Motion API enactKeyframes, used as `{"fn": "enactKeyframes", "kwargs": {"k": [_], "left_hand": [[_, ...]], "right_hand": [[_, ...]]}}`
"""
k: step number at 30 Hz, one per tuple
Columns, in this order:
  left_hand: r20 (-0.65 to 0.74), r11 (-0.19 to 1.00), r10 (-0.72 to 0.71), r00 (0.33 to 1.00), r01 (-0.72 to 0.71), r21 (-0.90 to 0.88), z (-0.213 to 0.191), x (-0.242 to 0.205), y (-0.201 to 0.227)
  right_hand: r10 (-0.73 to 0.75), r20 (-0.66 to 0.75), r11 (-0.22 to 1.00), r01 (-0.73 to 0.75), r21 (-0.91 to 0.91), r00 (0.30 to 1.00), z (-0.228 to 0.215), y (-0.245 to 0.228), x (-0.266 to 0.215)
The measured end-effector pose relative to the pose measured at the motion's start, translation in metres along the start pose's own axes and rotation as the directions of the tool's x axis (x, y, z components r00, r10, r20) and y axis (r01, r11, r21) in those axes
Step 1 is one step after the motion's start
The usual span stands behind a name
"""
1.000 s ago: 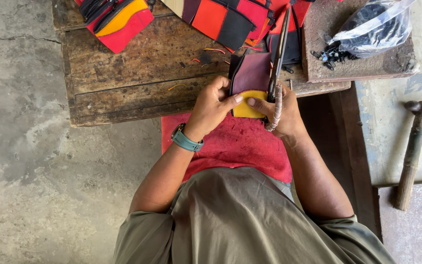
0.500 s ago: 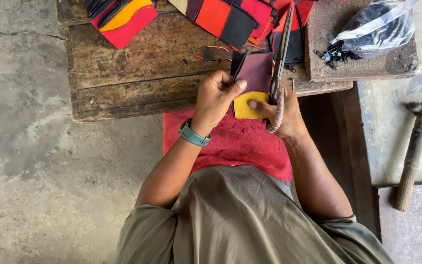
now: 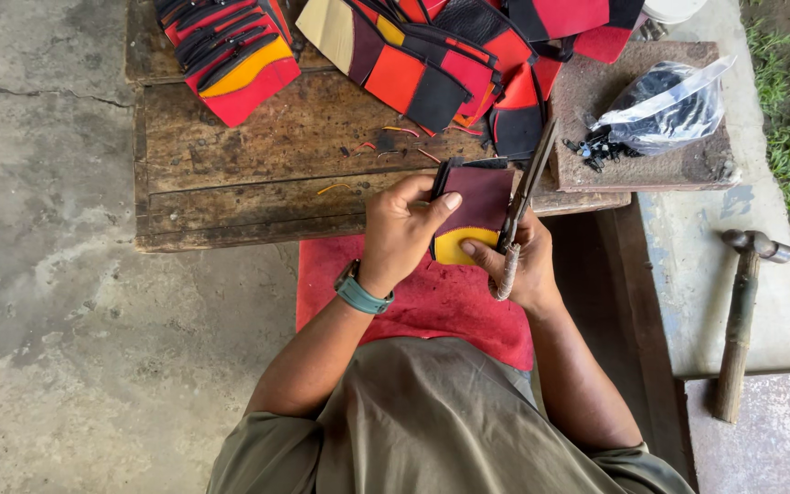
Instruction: The person uses shears to trim the edges of a multi-colored leather patch and then uses a needle and thread to hand-stitch around the edge of the leather piece.
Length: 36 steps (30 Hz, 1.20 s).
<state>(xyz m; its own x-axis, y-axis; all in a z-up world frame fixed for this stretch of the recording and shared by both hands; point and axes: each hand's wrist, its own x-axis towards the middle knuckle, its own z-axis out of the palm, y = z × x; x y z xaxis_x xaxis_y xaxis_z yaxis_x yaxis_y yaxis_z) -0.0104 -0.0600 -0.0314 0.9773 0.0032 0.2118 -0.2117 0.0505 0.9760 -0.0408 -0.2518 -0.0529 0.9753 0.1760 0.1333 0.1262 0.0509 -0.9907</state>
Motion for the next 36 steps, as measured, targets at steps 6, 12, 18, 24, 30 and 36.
{"fn": "enactKeyframes", "kwargs": {"k": [6, 12, 18, 24, 30, 36], "left_hand": [[0.009, 0.992, -0.085, 0.996, 0.084, 0.093, -0.006, 0.008, -0.028], [0.313, 0.972, -0.085, 0.946, 0.148, -0.183, -0.013, 0.006, -0.040], [0.383, 0.897, -0.102, 0.918, 0.252, -0.364, -0.014, 0.007, -0.040], [0.398, 0.902, -0.064, 0.915, 0.223, -0.368, -0.017, 0.007, -0.042], [0.430, 0.894, -0.028, 0.902, 0.215, -0.393, -0.015, 0.005, -0.045], [0.064, 0.986, -0.117, 0.991, 0.123, -0.110, -0.003, 0.010, -0.038]], "right_hand": [[0.142, -0.023, 0.989, -0.141, 0.038, 0.990, -0.020, 0.017, 0.004], [0.209, -0.101, 0.948, -0.176, 0.266, 0.973, -0.022, 0.021, 0.011], [0.365, -0.108, 0.901, -0.321, 0.293, 0.925, -0.019, 0.008, 0.017], [0.375, -0.135, 0.903, -0.328, 0.279, 0.917, -0.016, 0.008, 0.015], [0.309, -0.138, 0.891, -0.236, 0.388, 0.941, -0.001, 0.006, 0.018], [0.093, -0.169, 0.991, -0.108, -0.080, 0.981, 0.001, 0.010, 0.004]]}}
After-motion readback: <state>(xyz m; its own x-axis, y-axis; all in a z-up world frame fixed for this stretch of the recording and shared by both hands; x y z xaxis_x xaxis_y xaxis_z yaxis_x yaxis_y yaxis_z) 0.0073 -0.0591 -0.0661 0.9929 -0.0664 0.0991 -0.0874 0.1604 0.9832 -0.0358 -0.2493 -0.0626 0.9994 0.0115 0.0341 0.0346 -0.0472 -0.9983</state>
